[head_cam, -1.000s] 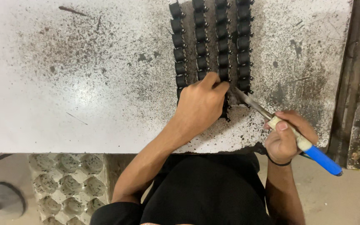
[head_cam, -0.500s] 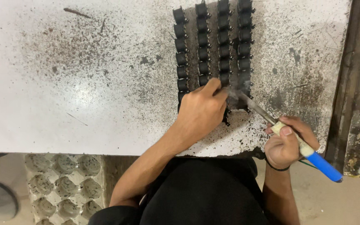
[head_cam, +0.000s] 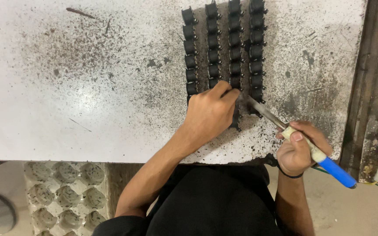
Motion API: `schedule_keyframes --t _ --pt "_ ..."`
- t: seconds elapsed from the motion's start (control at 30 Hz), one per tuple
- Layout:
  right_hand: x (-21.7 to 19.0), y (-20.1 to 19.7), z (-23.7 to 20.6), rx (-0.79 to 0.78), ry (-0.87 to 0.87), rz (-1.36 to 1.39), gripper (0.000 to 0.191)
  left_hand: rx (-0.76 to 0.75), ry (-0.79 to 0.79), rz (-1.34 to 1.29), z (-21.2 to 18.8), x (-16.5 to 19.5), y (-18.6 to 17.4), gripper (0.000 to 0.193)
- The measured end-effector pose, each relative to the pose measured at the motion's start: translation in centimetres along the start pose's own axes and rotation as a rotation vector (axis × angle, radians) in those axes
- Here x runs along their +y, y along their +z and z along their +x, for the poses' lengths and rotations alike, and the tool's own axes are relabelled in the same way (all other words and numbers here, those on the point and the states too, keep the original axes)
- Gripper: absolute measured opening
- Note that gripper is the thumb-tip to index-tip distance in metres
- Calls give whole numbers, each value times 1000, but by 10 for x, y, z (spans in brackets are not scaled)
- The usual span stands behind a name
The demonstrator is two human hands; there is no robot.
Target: The person solders small black components arranged in rows on a workbench, holding each component steady with one hand while applying a heated soldering iron with the other, producing smoke as joints are made. After finishing the rows, the person uses a red-cabled probe tool to touch the soldered components, apparently testing them.
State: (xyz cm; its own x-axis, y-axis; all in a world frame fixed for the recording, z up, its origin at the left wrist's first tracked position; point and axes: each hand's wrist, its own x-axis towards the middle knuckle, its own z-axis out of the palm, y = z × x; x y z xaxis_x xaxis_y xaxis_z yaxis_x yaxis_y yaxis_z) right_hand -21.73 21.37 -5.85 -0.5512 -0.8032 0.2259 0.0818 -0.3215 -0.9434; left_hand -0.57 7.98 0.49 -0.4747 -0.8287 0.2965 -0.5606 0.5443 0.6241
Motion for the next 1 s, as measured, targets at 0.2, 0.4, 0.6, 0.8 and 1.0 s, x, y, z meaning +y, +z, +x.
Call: schedule_keyframes --t 0.2,0.4,0.6,0.8,1.0 --pt "-2 -1 4 -49 -51 -42 24 -132 -24 50 7 0 2 11" --pt "-5 -9 27 58 -103 99 26 -273 41 109 19 35 -54 30" --pt "6 7 26 3 -155 -59 22 87 203 41 35 60 -112 30" --pt "0 14 23 -11 -36 15 18 40 38 160 39 13 -32 32" --pt "-2 18 23 -8 -8 -3 19 -4 5 106 17 -11 0 28"
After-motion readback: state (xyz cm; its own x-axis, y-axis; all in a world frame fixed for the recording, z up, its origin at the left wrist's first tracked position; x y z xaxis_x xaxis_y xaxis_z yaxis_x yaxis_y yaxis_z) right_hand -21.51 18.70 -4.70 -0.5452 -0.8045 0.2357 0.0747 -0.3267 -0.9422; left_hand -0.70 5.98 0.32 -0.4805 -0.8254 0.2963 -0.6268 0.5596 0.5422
